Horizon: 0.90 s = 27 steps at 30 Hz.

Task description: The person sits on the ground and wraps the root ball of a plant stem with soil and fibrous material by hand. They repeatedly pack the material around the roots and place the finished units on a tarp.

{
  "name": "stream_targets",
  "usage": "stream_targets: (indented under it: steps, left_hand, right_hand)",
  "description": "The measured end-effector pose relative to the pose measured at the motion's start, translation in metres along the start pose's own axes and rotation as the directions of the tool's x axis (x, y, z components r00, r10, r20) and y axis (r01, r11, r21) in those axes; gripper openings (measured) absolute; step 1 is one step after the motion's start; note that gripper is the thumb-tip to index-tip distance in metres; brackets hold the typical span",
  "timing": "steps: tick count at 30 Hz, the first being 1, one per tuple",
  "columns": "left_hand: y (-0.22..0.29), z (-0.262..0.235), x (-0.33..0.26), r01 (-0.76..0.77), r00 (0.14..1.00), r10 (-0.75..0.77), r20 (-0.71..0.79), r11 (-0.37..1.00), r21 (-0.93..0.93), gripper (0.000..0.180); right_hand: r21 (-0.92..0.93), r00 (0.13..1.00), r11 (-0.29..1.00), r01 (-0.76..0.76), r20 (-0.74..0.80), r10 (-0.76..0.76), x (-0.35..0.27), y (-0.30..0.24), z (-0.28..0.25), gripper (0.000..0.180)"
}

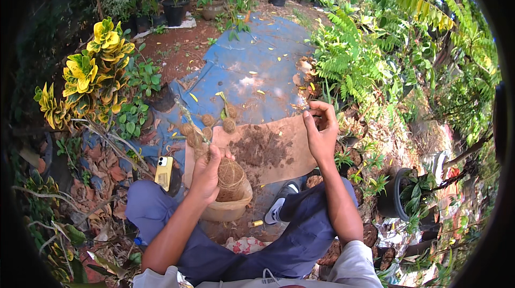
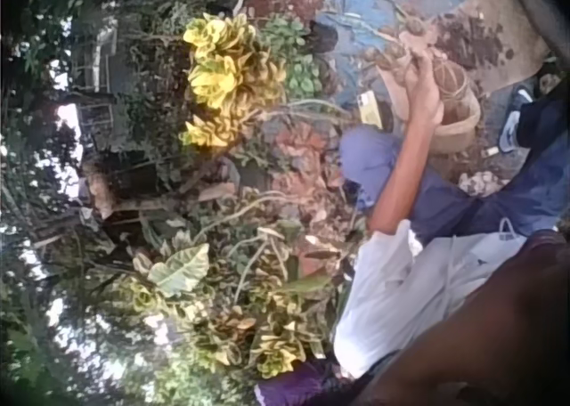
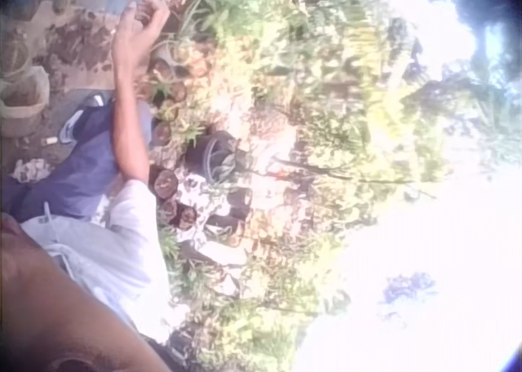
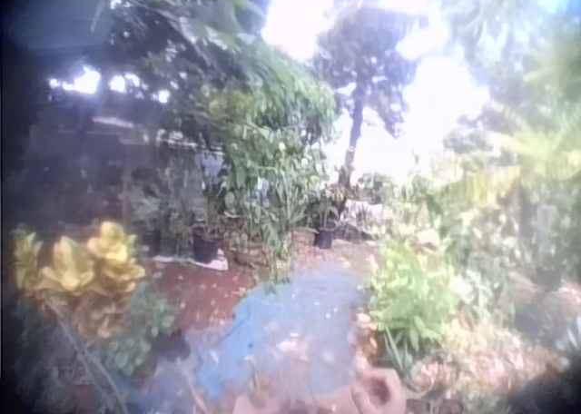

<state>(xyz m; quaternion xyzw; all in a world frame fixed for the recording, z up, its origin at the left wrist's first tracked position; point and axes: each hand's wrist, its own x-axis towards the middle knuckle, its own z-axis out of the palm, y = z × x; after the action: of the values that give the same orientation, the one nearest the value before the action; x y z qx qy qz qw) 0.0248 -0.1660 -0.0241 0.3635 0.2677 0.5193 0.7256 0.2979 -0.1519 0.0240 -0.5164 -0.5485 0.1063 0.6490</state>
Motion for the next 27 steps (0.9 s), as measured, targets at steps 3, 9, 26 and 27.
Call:
stream_targets:
  steps: [3,9,26,27]
  left_hand:
    - [0.0,0.003,0.001,-0.017,0.999,0.022,-0.039,0.991,0.134,0.04]
    - [0.002,0.006,0.005,0.011,0.991,0.003,-0.135,0.995,0.101,0.044]
    - [0.01,-0.013,0.007,0.211,0.972,-0.229,-0.044,0.945,-0.249,0.049]
    - [0.011,-0.012,0.006,0.184,0.981,-0.192,-0.013,0.957,-0.224,0.053]
  right_hand:
    - [-0.034,0.996,0.999,0.036,0.077,-0.034,-0.006,0.0,0.008,0.018]
    - [-0.017,0.913,0.997,-0.07,0.402,0.071,-0.02,-0.011,0.023,0.024]
    - [-0.169,0.581,0.983,0.069,0.808,0.098,-0.049,-0.034,0.051,0.049]
    - [-0.157,0.586,0.985,0.078,0.807,0.082,-0.046,-0.033,0.049,0.047]
